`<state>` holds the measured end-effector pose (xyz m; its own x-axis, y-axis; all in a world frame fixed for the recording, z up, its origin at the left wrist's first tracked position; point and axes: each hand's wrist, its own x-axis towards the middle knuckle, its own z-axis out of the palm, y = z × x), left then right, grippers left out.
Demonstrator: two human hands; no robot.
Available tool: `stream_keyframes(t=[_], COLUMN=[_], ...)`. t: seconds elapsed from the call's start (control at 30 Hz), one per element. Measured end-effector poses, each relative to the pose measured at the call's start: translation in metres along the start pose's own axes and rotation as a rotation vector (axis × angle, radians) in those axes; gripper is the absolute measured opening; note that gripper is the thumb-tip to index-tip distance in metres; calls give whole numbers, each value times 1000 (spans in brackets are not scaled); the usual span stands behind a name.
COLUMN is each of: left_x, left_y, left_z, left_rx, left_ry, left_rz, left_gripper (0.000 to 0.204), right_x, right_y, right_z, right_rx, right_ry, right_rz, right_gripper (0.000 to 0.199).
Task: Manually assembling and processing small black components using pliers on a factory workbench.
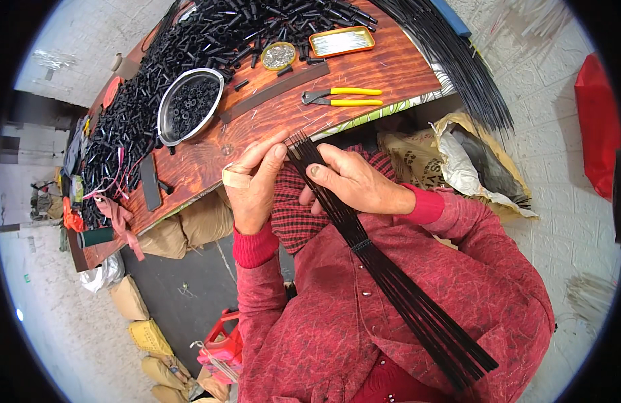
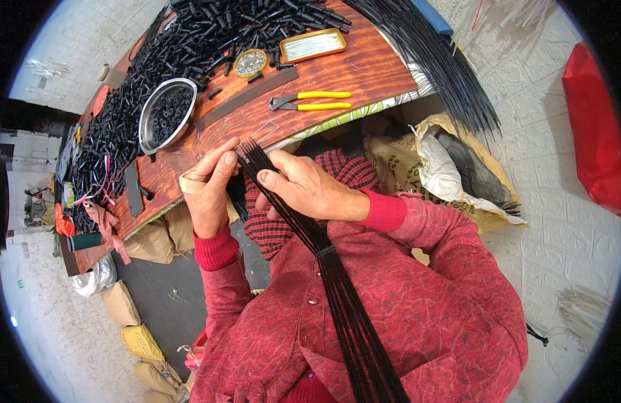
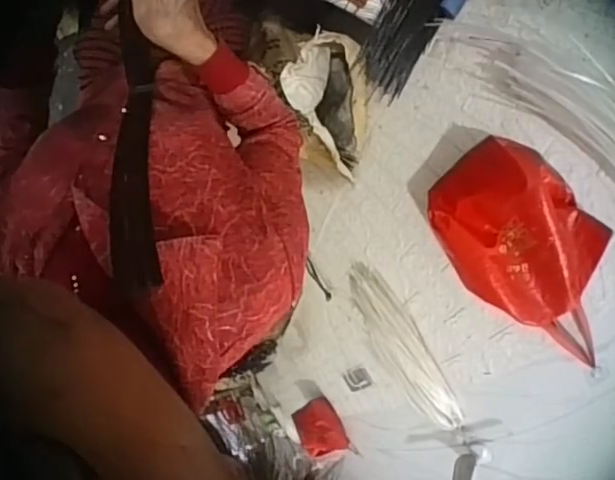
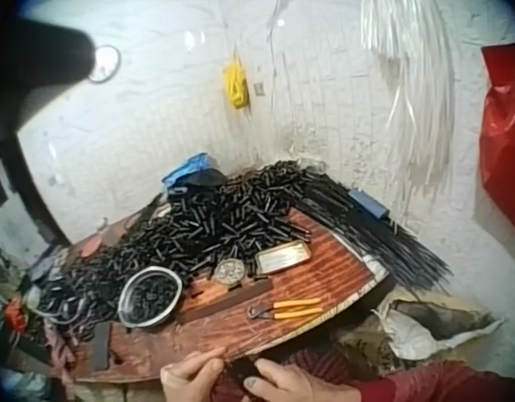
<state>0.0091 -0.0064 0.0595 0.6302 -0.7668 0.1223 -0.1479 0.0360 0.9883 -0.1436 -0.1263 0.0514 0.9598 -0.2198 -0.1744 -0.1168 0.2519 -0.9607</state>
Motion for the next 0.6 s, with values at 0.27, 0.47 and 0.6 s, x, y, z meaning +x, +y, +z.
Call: stream_keyframes(t=[0.27,0.47,0.6], left_x=[3,7,7], left_y=[-3,-5,3], left_z=[-3,-4,-2], left_rx=[-19,-6,-16], left_ry=[-3,-12,-5], left_rz=[-18,-34,-23], left_gripper=[24,24,24], right_x=[8,11,11], right_y=[0,-8,1], right_z=[-2,0,-3], right_rx=[45,-71,7], right_ry=[-43,-17,-57], right_rz=[20,23,-16], right_gripper=[35,33,32])
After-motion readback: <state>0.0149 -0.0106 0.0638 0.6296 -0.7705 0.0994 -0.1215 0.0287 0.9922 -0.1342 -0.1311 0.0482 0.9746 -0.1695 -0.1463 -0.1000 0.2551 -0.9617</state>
